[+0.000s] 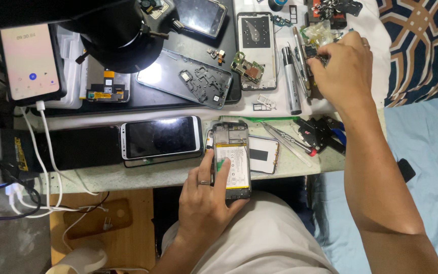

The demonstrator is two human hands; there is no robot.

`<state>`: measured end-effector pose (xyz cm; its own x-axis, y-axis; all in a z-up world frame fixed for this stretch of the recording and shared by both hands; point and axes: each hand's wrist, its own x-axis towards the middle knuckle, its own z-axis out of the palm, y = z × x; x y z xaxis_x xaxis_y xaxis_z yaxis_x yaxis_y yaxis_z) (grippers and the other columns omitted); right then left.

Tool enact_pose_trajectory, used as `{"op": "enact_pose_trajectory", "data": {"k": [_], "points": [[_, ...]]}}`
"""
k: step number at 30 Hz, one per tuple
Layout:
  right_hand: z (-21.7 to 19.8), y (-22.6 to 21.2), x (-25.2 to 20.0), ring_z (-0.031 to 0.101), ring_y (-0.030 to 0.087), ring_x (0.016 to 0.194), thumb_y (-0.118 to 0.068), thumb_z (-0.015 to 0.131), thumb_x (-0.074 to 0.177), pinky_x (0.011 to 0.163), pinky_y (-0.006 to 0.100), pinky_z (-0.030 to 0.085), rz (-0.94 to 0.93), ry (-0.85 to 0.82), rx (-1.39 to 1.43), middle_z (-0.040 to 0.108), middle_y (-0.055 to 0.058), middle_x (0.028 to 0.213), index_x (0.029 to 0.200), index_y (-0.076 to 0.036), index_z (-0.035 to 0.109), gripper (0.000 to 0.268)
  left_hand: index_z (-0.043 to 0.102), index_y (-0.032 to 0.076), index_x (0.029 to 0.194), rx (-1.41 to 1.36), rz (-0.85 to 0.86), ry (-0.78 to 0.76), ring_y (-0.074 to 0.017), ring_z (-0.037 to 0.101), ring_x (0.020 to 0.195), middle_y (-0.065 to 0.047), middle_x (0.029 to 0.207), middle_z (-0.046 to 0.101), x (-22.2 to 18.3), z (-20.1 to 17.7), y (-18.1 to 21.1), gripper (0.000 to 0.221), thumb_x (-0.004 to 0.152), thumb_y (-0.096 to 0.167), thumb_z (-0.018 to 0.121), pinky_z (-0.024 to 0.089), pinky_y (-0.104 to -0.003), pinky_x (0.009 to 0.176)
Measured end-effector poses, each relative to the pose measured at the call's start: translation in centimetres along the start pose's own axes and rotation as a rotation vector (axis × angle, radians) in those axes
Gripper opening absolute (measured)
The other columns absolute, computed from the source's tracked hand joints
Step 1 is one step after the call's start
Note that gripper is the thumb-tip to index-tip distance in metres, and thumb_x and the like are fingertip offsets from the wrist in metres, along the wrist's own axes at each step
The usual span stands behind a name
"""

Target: The person disassembles a smartphone by removing screws and prying open the casing. They then detach the motherboard from the phone body using a screwdriver and tweezers, placing the components on the workbench.

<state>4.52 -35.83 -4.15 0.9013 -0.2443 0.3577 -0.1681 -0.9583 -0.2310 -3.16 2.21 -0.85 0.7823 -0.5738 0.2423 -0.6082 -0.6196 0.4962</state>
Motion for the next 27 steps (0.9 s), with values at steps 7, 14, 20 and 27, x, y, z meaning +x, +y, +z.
{"op": "enact_pose_trajectory", "data": {"k": [7, 14, 20, 27], "points": [[0.8, 0.3, 1.4, 0.059, 0.04, 0.108, -0.037, 0.092, 0.083, 0.093, 0.05, 0.043, 0.007, -0.018, -0.039, 0.063, 0.019, 0.109, 0.102, -0.007, 0.081, 0.037, 0.066, -0.002, 0.124, -0.009, -0.002, -0.005, -0.0406, 0.059, 0.106, -0.029, 0.14, 0.052, 0.0, 0.0, 0.0, 0.083, 0.06, 0.045, 0.091, 0.054, -0.048, 0.088], [0.6, 0.0, 2.9, 0.062, 0.039, 0.1, -0.038, 0.099, 0.069, 0.085, 0.048, 0.048, 0.111, -0.037, -0.016, 0.065, 0.02, 0.106, 0.094, -0.003, 0.077, 0.048, 0.066, -0.002, 0.123, -0.019, 0.004, 0.007, -0.041, 0.059, 0.105, -0.031, 0.139, 0.052, 0.1, -0.1, 0.0, 0.083, 0.059, 0.044, 0.093, 0.053, -0.049, 0.087], [-0.6, -0.4, 2.7, 0.069, 0.018, 0.079, -0.012, 0.094, 0.083, 0.069, 0.028, 0.054, 0.169, -0.026, 0.401, 0.072, 0.009, 0.089, 0.105, 0.004, 0.072, 0.035, 0.066, -0.003, 0.123, -0.028, 0.011, 0.008, -0.0412, 0.059, 0.104, -0.031, 0.139, 0.052, 0.1, -0.2, 0.0, 0.083, 0.058, 0.043, 0.093, 0.053, -0.048, 0.088], [-3.8, -2.8, 1.1, 0.07, 0.009, 0.081, 0.01, 0.075, 0.098, 0.069, 0.02, 0.054, 0.316, 0.007, 1.019, 0.075, 0.007, 0.1, 0.124, 0.007, 0.068, 0.027, 0.066, -0.001, 0.123, -0.015, -0.002, -0.001, -0.0407, 0.059, 0.105, -0.03, 0.138, 0.053, 0.2, -0.1, 0.1, 0.084, 0.057, 0.043, 0.093, 0.053, -0.048, 0.086]]}}
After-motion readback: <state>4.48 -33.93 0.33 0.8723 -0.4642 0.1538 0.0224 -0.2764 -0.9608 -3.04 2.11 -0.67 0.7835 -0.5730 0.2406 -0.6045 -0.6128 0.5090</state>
